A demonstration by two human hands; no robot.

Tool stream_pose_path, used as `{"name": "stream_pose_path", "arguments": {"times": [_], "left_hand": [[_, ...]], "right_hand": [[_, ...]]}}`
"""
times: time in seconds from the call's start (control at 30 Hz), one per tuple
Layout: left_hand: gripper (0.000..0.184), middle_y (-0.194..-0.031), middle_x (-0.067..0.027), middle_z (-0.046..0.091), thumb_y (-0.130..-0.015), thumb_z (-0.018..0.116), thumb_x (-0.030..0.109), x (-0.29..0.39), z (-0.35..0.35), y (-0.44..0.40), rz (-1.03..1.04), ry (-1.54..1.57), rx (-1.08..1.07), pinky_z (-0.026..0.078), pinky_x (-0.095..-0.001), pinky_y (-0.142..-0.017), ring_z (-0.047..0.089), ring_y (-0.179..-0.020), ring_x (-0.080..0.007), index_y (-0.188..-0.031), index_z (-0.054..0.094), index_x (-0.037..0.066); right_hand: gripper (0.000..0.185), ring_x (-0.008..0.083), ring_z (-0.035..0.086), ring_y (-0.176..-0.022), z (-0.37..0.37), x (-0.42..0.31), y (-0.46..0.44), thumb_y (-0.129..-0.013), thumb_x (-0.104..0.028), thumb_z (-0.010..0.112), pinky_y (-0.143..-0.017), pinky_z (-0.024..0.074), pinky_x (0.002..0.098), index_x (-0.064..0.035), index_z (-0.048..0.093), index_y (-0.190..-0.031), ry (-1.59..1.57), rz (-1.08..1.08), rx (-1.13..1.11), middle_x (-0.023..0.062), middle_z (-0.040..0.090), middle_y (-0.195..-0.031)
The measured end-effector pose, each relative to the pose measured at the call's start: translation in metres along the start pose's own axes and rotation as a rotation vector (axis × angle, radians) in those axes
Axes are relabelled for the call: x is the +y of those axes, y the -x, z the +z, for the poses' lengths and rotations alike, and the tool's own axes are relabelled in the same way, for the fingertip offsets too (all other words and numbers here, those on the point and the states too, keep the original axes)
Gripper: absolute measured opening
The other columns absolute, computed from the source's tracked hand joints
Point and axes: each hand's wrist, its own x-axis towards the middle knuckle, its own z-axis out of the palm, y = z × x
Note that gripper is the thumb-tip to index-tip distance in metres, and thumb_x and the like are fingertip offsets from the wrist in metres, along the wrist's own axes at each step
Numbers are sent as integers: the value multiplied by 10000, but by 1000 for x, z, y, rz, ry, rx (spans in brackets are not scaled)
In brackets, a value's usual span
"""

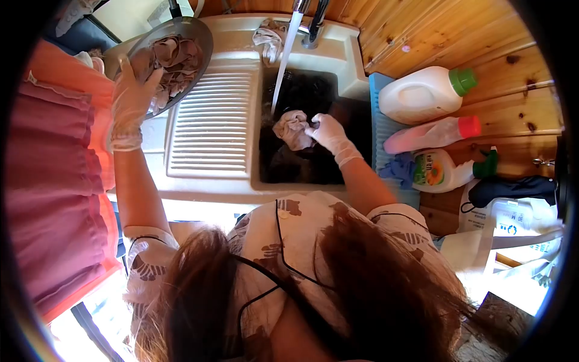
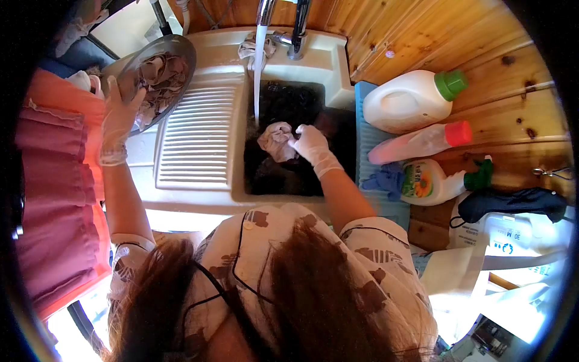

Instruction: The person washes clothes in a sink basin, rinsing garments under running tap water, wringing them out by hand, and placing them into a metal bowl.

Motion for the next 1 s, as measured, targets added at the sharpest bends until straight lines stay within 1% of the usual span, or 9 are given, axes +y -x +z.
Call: {"name": "stream_pose_path", "arguments": {"times": [0.07,0.1,0.13,0.23,0.3,0.4,0.6,0.8,1.0], "left_hand": [[761,-1198,-252,535,-763,636,465,-20,21,10,71,-374,-39,379,-408,-968,502,-1146,-340,-1317,400,1],[786,-1208,-261,526,-763,623,483,-24,25,14,109,-563,-62,361,-421,-991,488,-1163,-344,-1335,379,3],[760,-1218,-248,527,-768,593,514,8,13,18,182,-550,70,323,-434,-1025,469,-1185,-334,-1312,422,11],[396,-1071,-176,614,-785,671,236,61,33,30,353,190,264,459,-383,-891,592,-1002,-302,-1116,589,36],[349,-1047,-145,629,-826,647,200,99,48,56,175,550,-194,499,-359,-817,625,-903,-246,-1118,584,19],[715,-1372,-177,413,-798,684,300,124,98,67,54,1050,-849,322,-385,-1043,390,-1266,-282,-1376,345,51],[304,-795,-95,638,-774,668,257,132,168,67,-17,910,-664,458,-318,-689,569,-725,-174,-925,628,-4],[286,-906,-61,643,-852,625,221,99,145,54,-254,1220,-749,467,-278,-752,569,-792,-138,-997,642,-25],[320,-985,-94,613,-899,571,262,89,132,39,-500,1739,-699,463,-354,-845,560,-923,-201,-1061,572,-14]], "right_hand": [[495,322,632,-740,1,-21,15,-649,-332,756,-703,509,388,-9,607,-994,93,-109,-71,164,653,-802],[418,326,626,-759,18,-21,25,-672,-310,736,-720,498,405,-39,633,-973,347,-335,197,167,648,-814],[362,328,622,-776,28,-12,21,-693,-289,720,-729,493,405,-46,646,-951,391,-266,90,167,644,-829],[211,321,608,-870,0,-35,-6,-806,-211,599,-776,474,403,-67,677,-939,44,-137,-175,171,639,-871],[159,239,629,-782,-37,-64,-24,-808,-142,634,-714,482,343,-41,673,-923,-156,-264,-141,128,649,-841],[149,130,578,-736,-76,-95,-58,-809,-83,629,-682,472,271,1,627,-932,-393,-290,-251,59,639,-816],[184,142,592,-772,-103,-130,-84,-813,-67,647,-688,487,285,-50,581,-983,-1085,-16,-252,21,601,-833],[173,147,599,-748,-127,-106,-96,-832,5,579,-619,480,262,-41,600,-997,-1393,-47,-240,63,632,-862],[130,114,608,-739,-140,-89,-83,-826,-57,627,-586,467,224,-36,632,-955,-1001,46,-23,80,663,-856]]}}
